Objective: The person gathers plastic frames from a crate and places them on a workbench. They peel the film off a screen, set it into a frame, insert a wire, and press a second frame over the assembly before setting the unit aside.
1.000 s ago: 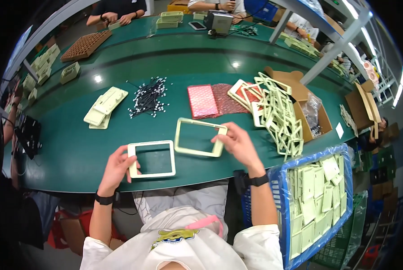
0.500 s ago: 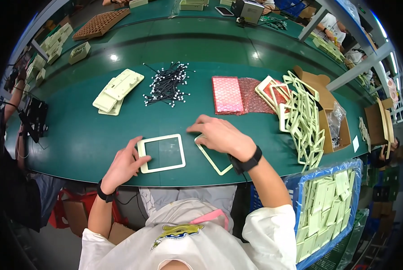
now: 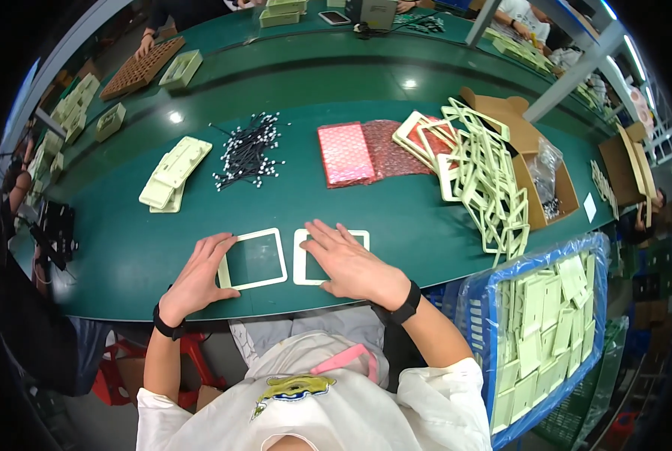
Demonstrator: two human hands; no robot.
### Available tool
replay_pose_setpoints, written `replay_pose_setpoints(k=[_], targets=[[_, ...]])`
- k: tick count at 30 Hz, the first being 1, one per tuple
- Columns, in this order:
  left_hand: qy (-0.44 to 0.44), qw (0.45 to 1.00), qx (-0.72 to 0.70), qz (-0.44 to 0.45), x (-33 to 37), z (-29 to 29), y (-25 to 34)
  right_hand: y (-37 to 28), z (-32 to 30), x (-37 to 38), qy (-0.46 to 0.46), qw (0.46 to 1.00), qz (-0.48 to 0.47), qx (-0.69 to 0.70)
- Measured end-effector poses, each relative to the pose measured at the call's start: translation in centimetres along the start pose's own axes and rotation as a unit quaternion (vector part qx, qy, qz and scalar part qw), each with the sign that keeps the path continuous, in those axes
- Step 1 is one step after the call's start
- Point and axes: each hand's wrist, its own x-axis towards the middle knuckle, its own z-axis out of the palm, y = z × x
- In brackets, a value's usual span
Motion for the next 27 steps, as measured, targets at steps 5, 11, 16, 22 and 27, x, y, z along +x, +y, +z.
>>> replay_pose_setpoints(k=[5, 11, 16, 22, 27], targets=[[0.091, 0.996, -0.012, 0.021, 3.7, -2.2, 3.3, 7.0, -3.9, 3.2, 0.208, 0.948, 0.240, -0.011], [0.171, 0.984, -0.045, 0.019, 21.9, 2.0, 6.8, 12.6, -4.1, 5.7, 0.190, 0.924, 0.330, -0.032], [0.102, 0.971, -0.074, -0.201, 31.4, 4.6, 9.4, 12.4, -3.6, 5.8, 0.179, 0.906, 0.371, 0.095], [0.066, 0.955, -0.012, -0.288, 33.5, 5.0, 11.0, 15.4, -1.6, 4.6, 0.253, 0.882, 0.314, 0.244], [0.029, 0.944, -0.179, -0.275, 32.7, 2.0, 9.0, 16.1, -2.7, 5.0, 0.284, 0.740, 0.208, 0.572]])
